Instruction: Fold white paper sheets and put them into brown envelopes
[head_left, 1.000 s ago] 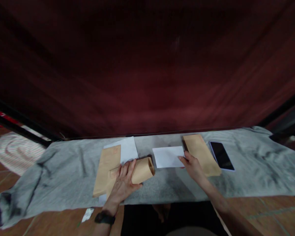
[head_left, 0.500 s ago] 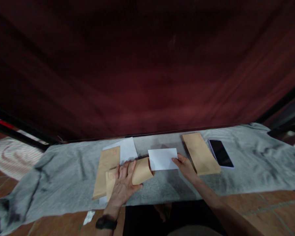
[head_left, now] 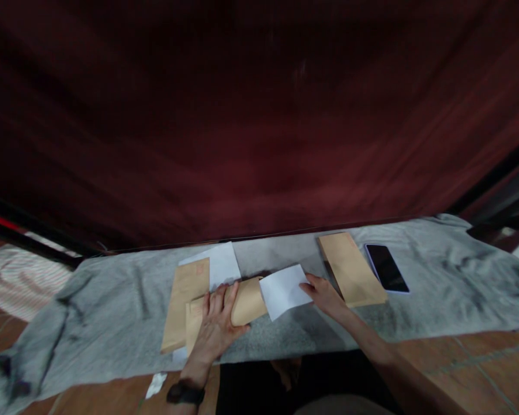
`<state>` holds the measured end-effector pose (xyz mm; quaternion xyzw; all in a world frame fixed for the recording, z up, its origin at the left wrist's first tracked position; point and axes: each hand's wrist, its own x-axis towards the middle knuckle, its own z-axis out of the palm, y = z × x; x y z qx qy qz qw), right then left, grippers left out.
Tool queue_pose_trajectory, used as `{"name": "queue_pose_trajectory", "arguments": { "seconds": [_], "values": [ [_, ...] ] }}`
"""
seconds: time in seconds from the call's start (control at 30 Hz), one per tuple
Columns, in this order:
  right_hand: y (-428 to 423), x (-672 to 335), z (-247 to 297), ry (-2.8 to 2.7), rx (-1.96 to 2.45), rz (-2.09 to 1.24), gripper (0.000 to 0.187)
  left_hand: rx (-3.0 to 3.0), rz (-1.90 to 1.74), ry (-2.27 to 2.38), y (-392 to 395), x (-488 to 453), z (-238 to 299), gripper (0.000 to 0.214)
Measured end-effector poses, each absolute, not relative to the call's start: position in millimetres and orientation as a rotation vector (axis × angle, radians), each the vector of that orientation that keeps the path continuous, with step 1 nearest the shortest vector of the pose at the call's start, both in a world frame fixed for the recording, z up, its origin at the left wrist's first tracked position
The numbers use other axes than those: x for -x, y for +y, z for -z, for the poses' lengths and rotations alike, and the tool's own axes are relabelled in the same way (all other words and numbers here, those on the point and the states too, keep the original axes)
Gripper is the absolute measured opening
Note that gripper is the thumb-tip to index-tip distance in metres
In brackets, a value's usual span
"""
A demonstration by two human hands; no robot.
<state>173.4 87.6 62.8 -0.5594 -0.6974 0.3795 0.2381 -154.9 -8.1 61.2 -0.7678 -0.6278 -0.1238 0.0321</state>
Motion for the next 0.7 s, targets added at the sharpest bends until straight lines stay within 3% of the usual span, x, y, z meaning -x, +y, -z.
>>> {"name": "queue_pose_trajectory", "arguments": {
  "seconds": [0.3, 0.7],
  "values": [
    [91.2, -172.2, -62.3, -1.522, 1.349, -1.418, 0.021, 2.437, 0.38, -1.954, -8.0, 154.2, -66.1, 0.115],
    [78.6, -153.3, -52.7, -1.538, 1.432, -1.411, 0.019, 2.454, 0.391, -1.97, -6.7, 151.8, -63.4, 0.115]
  ]
}}
